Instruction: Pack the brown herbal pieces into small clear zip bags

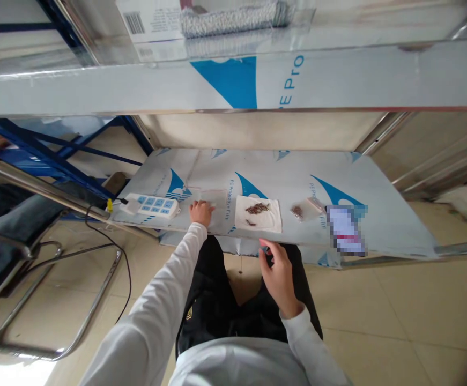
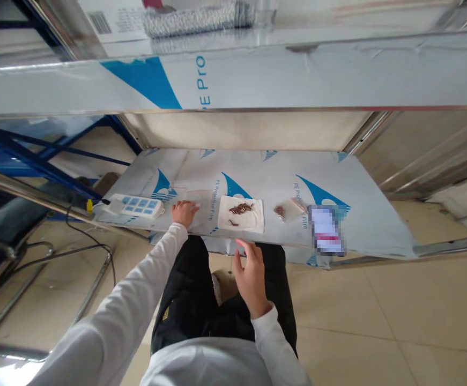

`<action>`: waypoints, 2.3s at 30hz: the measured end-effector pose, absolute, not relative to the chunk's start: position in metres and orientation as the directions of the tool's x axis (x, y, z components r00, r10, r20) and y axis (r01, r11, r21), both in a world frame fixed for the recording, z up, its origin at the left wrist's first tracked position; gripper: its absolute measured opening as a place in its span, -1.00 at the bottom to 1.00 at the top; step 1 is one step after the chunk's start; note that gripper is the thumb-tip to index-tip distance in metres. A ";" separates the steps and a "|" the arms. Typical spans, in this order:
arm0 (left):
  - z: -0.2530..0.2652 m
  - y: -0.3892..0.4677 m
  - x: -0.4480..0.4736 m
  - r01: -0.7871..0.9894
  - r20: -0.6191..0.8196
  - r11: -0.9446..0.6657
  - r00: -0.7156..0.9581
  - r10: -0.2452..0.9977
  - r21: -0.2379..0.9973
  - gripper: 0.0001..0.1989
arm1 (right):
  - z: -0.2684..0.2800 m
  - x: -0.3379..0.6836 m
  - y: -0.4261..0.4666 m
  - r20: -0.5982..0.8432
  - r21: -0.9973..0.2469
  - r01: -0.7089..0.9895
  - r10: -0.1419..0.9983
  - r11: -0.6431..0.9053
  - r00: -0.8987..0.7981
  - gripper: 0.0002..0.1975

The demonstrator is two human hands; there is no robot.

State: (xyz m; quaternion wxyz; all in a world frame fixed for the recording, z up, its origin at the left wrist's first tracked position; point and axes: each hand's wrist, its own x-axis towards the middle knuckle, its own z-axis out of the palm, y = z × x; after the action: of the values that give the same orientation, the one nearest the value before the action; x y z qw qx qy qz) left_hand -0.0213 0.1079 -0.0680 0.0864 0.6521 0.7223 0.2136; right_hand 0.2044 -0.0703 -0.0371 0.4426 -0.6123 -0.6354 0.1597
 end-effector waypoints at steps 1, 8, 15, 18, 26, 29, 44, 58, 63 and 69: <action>-0.067 0.107 -0.021 0.910 0.154 0.050 -0.123 0.980 0.412 -0.85 | -0.038 0.205 -0.071 0.360 -0.744 0.639 0.923 0.195 0.137 -0.79; -0.036 0.086 -0.024 0.884 0.193 0.070 -0.178 0.965 0.462 -0.72 | -0.031 0.208 -0.061 0.332 -0.758 0.622 0.937 0.198 0.107 -0.81; -0.001 -0.025 0.032 -0.070 -0.168 0.154 -0.264 0.950 0.985 -0.69 | 0.019 0.166 -0.061 0.342 -0.852 0.416 0.940 0.317 -0.015 -0.79; -0.002 -0.059 0.056 -0.502 -0.361 0.226 -0.189 0.913 0.835 -0.67 | 0.020 0.162 -0.071 0.333 -0.859 0.398 0.942 0.323 -0.046 -0.80; -0.007 -0.067 0.064 -0.619 -0.497 0.434 0.080 0.864 0.655 -0.63 | -0.003 0.184 -0.082 0.084 -0.937 0.338 0.996 0.089 -0.031 -0.91; -0.011 -0.067 0.059 -0.473 -0.419 0.398 0.066 0.906 0.786 -0.64 | -0.005 0.194 -0.081 -0.054 -0.990 0.134 0.992 -0.038 -0.116 -0.81; 0.014 -0.076 0.063 0.496 -0.109 0.084 0.022 0.994 0.864 -0.83 | 0.006 0.207 -0.078 0.155 -0.653 0.713 0.967 0.255 -0.203 -0.75; -0.027 -0.057 0.058 0.438 0.176 -0.252 0.207 0.962 0.863 -0.67 | 0.015 0.213 -0.057 0.066 -0.876 0.440 0.952 0.199 -0.300 -0.91; -0.039 -0.059 0.058 0.440 0.170 -0.160 0.016 0.985 0.884 -0.70 | -0.013 0.223 -0.009 0.074 -0.694 0.710 0.993 0.121 -0.097 -0.82; -0.043 -0.053 0.061 0.447 0.196 -0.170 -0.012 0.981 0.878 -0.69 | -0.045 0.202 0.048 0.005 -0.484 0.874 0.998 0.052 -0.057 -0.88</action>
State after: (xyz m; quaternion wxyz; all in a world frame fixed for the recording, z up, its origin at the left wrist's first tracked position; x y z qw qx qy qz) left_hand 0.0609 -0.0528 -0.0435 0.3089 0.6314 0.5653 0.4316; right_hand 0.2020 0.0483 -0.0451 0.1732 -0.6644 -0.7043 0.1802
